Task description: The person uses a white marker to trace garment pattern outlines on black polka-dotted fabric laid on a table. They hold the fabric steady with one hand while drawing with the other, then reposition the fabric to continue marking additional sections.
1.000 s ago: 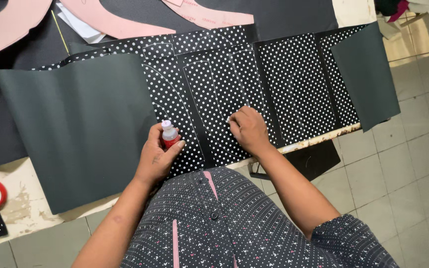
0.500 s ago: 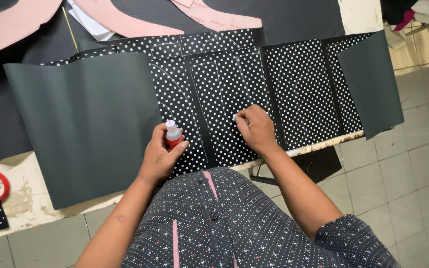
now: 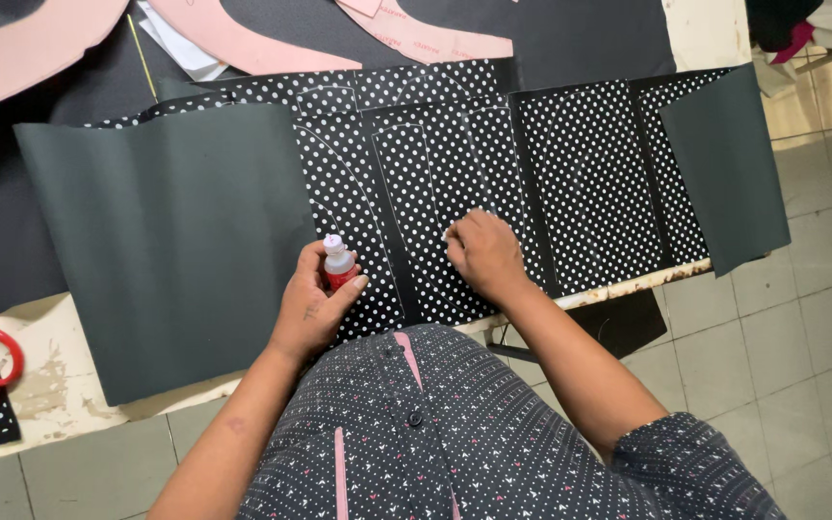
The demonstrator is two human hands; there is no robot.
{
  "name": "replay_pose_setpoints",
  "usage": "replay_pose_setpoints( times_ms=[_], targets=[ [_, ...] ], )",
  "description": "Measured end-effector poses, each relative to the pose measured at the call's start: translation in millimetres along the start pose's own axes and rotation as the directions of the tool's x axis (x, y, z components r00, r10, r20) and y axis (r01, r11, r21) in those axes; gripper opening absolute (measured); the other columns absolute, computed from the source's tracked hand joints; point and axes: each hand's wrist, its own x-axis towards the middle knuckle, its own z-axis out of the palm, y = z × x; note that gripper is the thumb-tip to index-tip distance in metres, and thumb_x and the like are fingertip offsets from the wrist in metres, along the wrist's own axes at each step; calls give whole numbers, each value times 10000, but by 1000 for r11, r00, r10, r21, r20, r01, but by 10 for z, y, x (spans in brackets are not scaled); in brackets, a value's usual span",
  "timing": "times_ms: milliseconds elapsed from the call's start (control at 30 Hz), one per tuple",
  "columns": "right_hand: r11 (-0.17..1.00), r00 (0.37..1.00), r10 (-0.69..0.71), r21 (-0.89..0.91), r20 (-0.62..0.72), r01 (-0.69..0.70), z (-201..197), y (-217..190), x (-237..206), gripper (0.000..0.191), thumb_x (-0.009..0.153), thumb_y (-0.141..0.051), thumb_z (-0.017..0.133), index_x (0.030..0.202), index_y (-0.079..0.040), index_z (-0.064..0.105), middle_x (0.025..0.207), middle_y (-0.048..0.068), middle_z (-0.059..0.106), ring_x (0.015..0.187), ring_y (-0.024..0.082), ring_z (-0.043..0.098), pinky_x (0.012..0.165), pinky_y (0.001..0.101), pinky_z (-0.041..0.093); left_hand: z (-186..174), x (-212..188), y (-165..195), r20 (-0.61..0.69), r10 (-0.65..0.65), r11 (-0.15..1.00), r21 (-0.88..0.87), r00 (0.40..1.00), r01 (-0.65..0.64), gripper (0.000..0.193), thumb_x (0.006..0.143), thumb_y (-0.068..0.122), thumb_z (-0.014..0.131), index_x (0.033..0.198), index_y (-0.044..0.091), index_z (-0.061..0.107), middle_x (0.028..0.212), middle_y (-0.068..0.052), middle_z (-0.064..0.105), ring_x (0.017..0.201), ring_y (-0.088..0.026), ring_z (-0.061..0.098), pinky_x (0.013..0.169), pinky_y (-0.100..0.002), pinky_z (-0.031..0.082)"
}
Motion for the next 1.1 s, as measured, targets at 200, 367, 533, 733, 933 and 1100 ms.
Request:
replay_pose_setpoints(
  times_ms=[200, 367, 533, 733, 933, 1100],
  targets=[
    [994, 995, 96, 43, -8, -96, -37, 16, -3, 45, 865, -118, 699, 874, -80, 676, 854, 86, 614, 810, 289, 631, 735, 420, 507, 10, 8, -4, 5, 11, 999, -30, 1000, -11, 554, 908, 148, 730, 1369, 68, 433, 1252, -88, 635, 1133, -150, 637, 1007, -327, 525],
    [994, 997, 75, 79, -22, -73, -7, -9, 54, 36, 868, -114, 702, 865, -84, 682, 858, 80, 627, 817, 288, 636, 731, 416, 514, 4, 3, -12, -1, 2, 1000, -7, 1000, -2, 558, 906, 153, 732, 1370, 70, 435, 1232, -84, 635, 1117, -149, 637, 996, -326, 530],
    [998, 998, -24, 48, -51, 27, 31, -11, 104, 47, 880, -95, 703, 876, -75, 660, 859, 67, 617, 835, 281, 636, 754, 417, 507, 12, -15, -5, -3, -7, 1000, 3, 1000, 7, 561, 903, 158, 732, 1371, 74, 435, 1228, -80, 633, 1119, -146, 635, 995, -326, 528],
    [998, 998, -58, 9, 2, 58, -31, 46, 37, 57, 842, -90, 703, 850, -76, 649, 859, 77, 597, 820, 281, 626, 737, 415, 497, 12, -10, 0, -4, -18, 1000, -17, 1000, 18, 547, 902, 153, 734, 1359, 73, 444, 1232, -81, 633, 1121, -145, 637, 999, -330, 534],
    [999, 998, -52, -4, 46, 52, -55, 4, 119, 44, 845, -117, 685, 832, -88, 654, 866, 84, 602, 829, 293, 626, 752, 425, 510, 5, -20, -36, -5, -14, 999, -29, 1000, 14, 551, 904, 147, 732, 1367, 75, 442, 1243, -82, 633, 1123, -145, 634, 1004, -327, 528],
    [884, 896, 409, 169, 175, -436, -354, 200, 70, 115, 948, -189, 631, 913, -79, 618, 875, 100, 685, 788, 221, 684, 731, 372, 533, 1, -2, -75, -12, 4, 1000, -12, 1000, -4, 562, 899, 148, 737, 1369, 73, 438, 1232, -79, 641, 1115, -144, 641, 995, -326, 533]
  ],
)
